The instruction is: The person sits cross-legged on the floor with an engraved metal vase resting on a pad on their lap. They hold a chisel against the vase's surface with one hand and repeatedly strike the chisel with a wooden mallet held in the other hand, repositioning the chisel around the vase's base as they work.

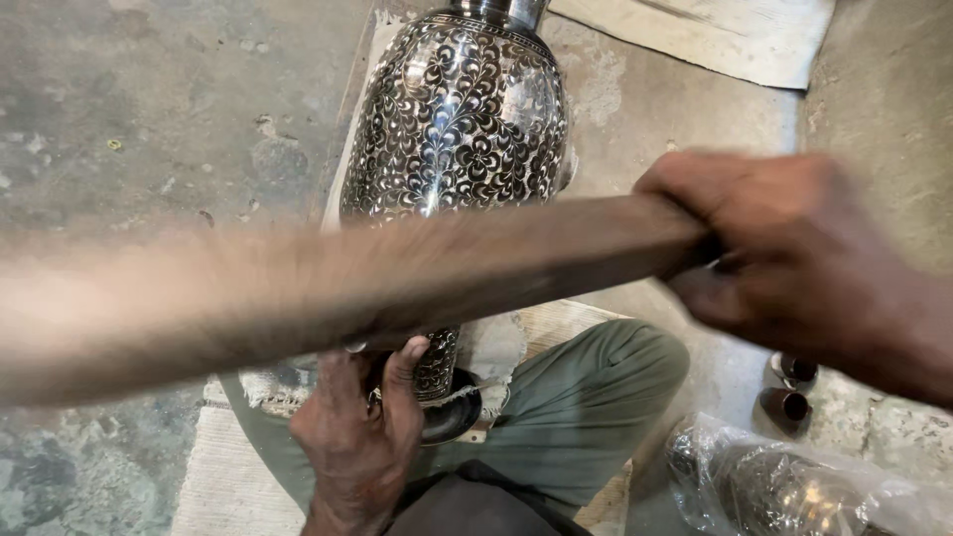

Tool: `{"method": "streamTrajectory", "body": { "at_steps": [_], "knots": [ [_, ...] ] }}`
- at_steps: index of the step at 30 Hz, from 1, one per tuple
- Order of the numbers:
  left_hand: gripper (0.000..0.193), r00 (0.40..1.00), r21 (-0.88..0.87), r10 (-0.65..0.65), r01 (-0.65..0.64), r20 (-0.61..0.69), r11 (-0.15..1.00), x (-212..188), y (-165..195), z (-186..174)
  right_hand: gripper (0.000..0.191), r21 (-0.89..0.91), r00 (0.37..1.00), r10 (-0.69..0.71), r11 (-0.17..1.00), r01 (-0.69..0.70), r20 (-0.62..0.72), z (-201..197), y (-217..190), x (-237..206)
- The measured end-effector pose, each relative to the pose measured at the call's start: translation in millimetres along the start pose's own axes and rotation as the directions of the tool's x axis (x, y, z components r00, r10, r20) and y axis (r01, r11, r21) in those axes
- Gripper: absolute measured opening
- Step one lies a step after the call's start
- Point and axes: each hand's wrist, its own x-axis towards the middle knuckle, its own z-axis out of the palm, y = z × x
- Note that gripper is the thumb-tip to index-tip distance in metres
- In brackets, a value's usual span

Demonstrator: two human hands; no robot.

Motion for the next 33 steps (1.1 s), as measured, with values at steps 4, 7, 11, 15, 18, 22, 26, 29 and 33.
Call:
{"method": "streamTrajectory", "body": {
  "at_steps": [4, 7, 11, 15, 18, 22, 26, 29, 33],
  "knots": [
    [0.041, 0.996, -0.089, 0.087, -0.088, -0.015, 0.992, -2, -3, -2, 0.017, -0.124, 0.995, -0.082, 0.99, 0.075, -0.054, 7, -8, 6],
    [0.039, 0.998, -0.109, 0.064, -0.066, -0.021, 0.992, -2, -2, -3, 0.014, 0.072, 0.998, -0.055, 0.996, 0.055, -0.007, 9, -17, 16],
    [0.042, 1.0, -0.154, 0.001, -0.004, -0.02, 0.988, 0, 0, -1, 0.016, -0.177, 0.993, -0.115, 0.979, 0.105, -0.042, 4, -22, 24],
    [0.042, 0.998, -0.243, 0.055, -0.051, 0.013, 0.969, 1, -2, -2, 0.012, 0.07, 0.997, -0.069, 0.995, 0.066, 0.037, 5, -21, 26],
    [0.032, 0.999, -0.061, 0.029, -0.028, 0.026, 0.998, -1, -2, -3, 0.013, -0.092, 0.995, -0.097, 0.991, 0.098, 0.019, 9, -20, 24],
    [0.041, 0.999, -0.157, 0.035, -0.033, 0.01, 0.987, -1, 1, -3, 0.014, -0.057, 0.995, -0.102, 0.993, 0.102, -0.004, 11, -20, 23],
    [0.041, 0.998, -0.157, 0.055, -0.055, -0.004, 0.986, 2, 1, -5, 0.011, 0.243, 0.989, -0.119, 0.96, 0.137, -0.088, 10, -21, 22],
    [0.052, 0.995, -0.193, 0.097, -0.098, -0.012, 0.976, 2, 1, -5, 0.014, -0.145, 0.997, -0.068, 0.987, 0.073, 0.041, 10, -19, 19],
    [0.041, 0.999, -0.162, 0.023, -0.015, 0.047, 0.987, -1, -3, -3, 0.012, -0.009, 0.997, -0.04, 0.999, 0.041, 0.065, 18, -14, 15]
  ]
}}
